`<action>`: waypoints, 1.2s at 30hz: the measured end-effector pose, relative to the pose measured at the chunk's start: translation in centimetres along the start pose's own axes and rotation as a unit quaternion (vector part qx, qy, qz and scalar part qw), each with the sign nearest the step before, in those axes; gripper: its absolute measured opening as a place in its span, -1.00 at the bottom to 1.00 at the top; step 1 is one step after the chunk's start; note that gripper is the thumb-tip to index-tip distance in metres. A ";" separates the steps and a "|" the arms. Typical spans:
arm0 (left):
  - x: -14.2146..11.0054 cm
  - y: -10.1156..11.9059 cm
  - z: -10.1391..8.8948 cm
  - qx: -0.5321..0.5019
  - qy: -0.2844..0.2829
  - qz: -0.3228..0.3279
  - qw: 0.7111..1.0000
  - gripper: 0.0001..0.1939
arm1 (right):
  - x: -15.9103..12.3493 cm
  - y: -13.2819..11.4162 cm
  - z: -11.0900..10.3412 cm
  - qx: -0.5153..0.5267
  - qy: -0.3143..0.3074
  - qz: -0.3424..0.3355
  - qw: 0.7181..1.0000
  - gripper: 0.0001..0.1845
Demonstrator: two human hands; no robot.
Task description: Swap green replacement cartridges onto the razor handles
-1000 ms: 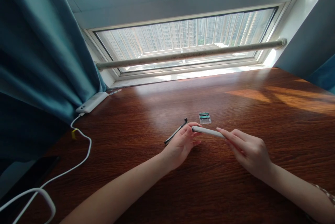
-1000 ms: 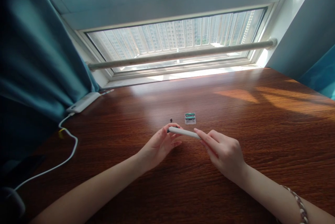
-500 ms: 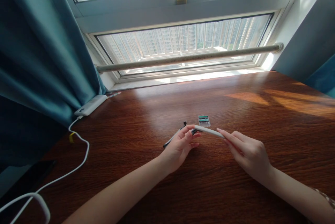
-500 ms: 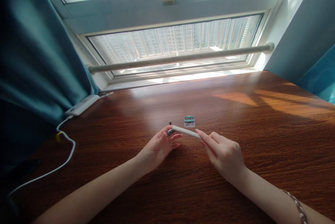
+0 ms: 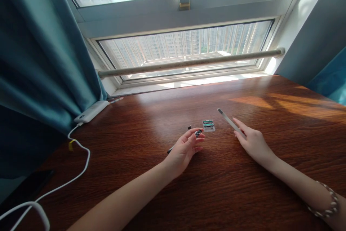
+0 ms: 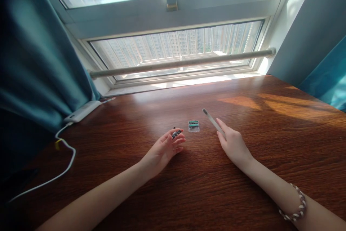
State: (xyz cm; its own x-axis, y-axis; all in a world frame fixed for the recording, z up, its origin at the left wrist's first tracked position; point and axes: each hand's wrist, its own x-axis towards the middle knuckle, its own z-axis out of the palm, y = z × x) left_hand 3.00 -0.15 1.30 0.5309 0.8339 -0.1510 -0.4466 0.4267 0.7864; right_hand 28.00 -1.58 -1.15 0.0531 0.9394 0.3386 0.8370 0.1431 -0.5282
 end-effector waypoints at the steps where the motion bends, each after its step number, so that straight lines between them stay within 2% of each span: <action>1: 0.0 0.0 0.0 0.000 0.000 0.000 1.000 -0.69 | 0.0 0.3 0.1 -0.015 -0.001 -0.012 1.000 -0.56; 9: -0.2 0.2 0.3 0.006 0.005 -0.001 1.000 -0.67 | 0.0 1.5 0.6 -0.084 0.024 -0.051 0.995 -0.61; 19: -0.2 0.2 0.3 0.009 -0.001 0.003 1.000 -0.66 | 0.1 2.3 1.0 -0.110 -0.016 -0.028 0.993 -0.64; 36: -0.3 0.4 0.4 0.010 0.001 -0.003 1.000 -0.66 | 0.0 3.2 1.3 -0.133 -0.009 -0.040 0.990 -0.68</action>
State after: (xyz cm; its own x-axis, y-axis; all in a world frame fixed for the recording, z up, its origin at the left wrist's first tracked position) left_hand 2.94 -0.37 1.87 0.5316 0.8323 -0.1573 -0.4288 0.4246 0.7974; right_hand 29.97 -0.69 -3.83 -0.0273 0.9342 0.3556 0.9520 0.1328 -0.2758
